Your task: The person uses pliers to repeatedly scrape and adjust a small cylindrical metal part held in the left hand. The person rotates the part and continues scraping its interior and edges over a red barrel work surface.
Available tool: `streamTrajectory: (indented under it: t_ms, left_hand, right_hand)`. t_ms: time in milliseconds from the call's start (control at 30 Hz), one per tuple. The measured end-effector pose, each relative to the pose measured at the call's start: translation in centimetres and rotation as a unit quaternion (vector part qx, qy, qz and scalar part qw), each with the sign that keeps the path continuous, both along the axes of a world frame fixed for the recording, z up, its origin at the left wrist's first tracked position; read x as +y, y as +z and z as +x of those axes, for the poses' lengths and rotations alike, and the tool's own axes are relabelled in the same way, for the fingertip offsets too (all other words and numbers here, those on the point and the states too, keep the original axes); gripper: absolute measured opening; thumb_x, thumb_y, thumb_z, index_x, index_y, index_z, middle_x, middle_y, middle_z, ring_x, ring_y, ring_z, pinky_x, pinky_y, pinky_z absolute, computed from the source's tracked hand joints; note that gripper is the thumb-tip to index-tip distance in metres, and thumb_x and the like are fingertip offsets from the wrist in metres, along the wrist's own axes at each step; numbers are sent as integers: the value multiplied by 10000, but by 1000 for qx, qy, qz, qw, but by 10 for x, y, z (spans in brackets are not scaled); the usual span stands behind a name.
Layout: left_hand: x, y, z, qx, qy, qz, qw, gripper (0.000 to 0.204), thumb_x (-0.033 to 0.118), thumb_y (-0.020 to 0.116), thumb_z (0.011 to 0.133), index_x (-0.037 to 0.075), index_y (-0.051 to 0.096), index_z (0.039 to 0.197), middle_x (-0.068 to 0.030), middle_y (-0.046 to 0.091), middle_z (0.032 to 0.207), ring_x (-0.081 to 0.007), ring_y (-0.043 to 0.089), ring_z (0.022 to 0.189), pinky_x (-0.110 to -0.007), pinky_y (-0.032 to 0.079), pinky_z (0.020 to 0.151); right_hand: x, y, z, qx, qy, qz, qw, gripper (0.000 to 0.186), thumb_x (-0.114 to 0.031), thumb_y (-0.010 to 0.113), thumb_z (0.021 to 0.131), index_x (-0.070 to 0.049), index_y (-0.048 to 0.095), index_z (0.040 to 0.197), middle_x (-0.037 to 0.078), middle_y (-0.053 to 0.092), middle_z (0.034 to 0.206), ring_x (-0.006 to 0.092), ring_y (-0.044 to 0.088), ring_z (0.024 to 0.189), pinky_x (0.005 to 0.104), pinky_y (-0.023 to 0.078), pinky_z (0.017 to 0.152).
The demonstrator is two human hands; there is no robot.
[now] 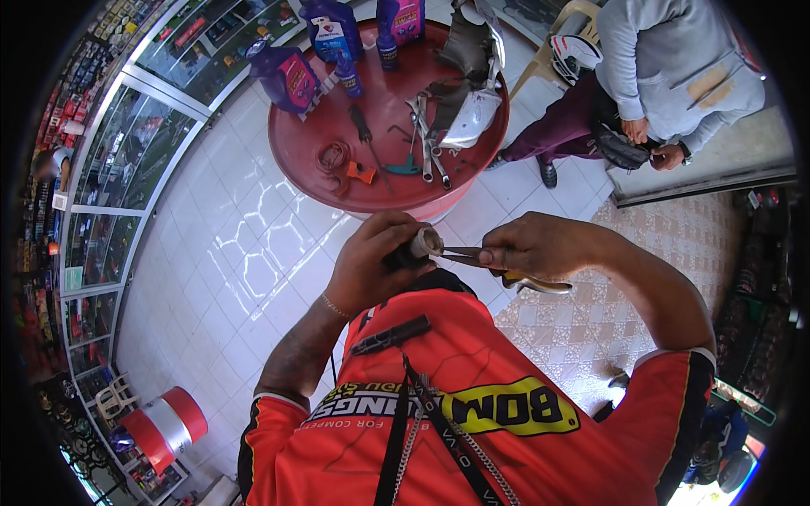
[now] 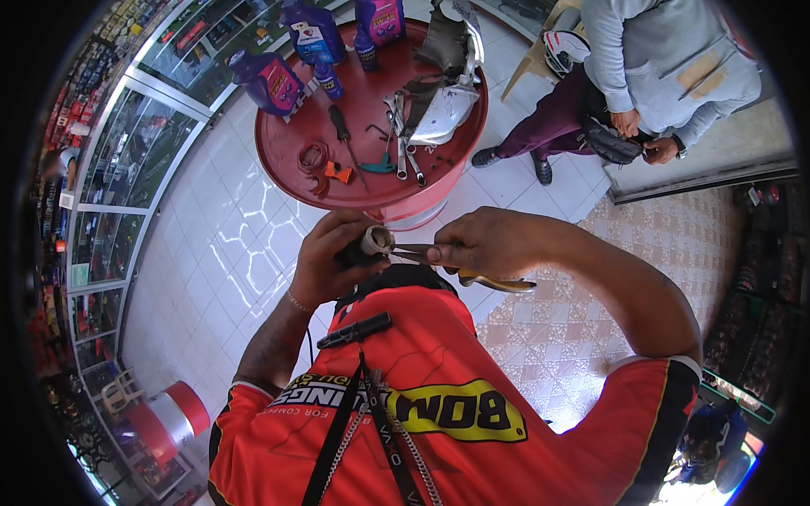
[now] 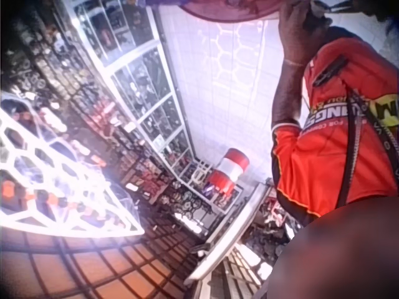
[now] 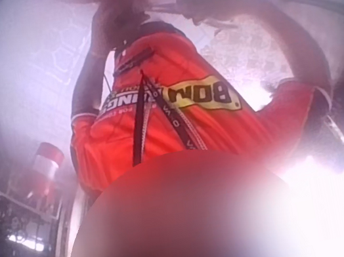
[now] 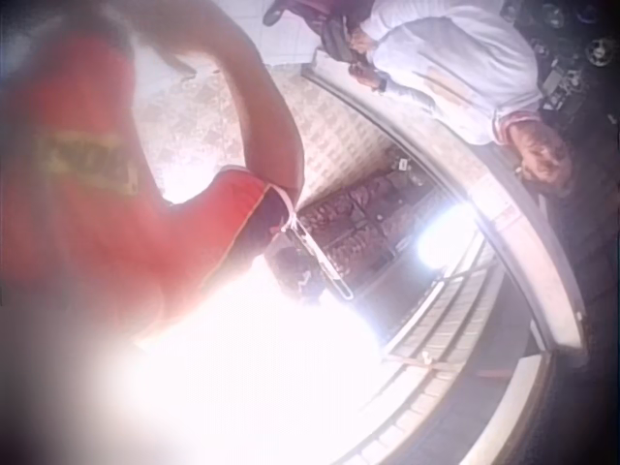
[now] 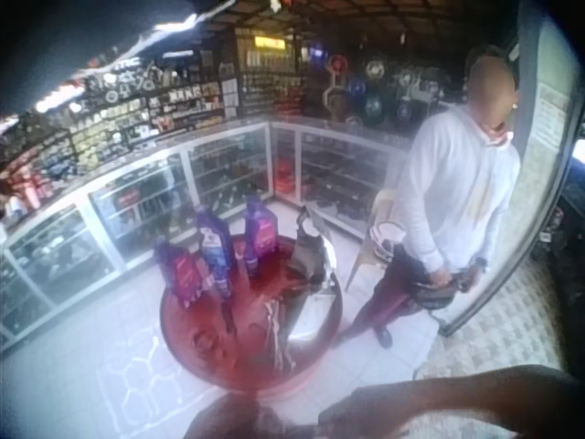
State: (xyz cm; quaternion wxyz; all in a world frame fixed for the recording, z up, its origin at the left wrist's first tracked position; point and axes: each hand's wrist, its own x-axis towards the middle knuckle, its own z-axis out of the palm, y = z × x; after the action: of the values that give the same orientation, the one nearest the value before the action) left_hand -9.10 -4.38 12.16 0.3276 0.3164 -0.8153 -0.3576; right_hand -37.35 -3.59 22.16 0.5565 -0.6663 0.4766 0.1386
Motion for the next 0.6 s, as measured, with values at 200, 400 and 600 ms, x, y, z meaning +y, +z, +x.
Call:
streamTrajectory:
  t_ms: [200, 400, 600]
  left_hand:
    - [0, -2, 1, -7, 9, 5, 1000, 570, 148, 941, 678, 35, 700, 1182, -115, 671, 1176, -281, 696, 1060, -371, 579, 881]
    - [2, -4, 4, -26, 24, 16, 999, 549, 158, 945, 678, 30, 705, 1154, -122, 688, 1165, -285, 706, 1037, -372, 581, 868]
    - [2, -8, 7, -30, 38, 18, 999, 546, 148, 939, 689, 25, 700, 1164, -135, 701, 1161, -284, 714, 1029, -370, 581, 870]
  right_hand:
    - [7, -2, 6, 44, 12, -54, 998, 493, -513, 432, 1087, -72, 653, 1098, 110, 700, 807, 293, 690, 784, 437, 516, 749]
    - [22, -12, 19, 46, 30, -170, 984, 460, -479, 436, 1093, -62, 629, 1106, 130, 696, 779, 334, 695, 771, 469, 517, 721]
    - [19, -12, 25, 53, 2, -90, 995, 498, -476, 433, 1087, -63, 663, 1242, 202, 719, 974, 396, 689, 963, 502, 527, 862]
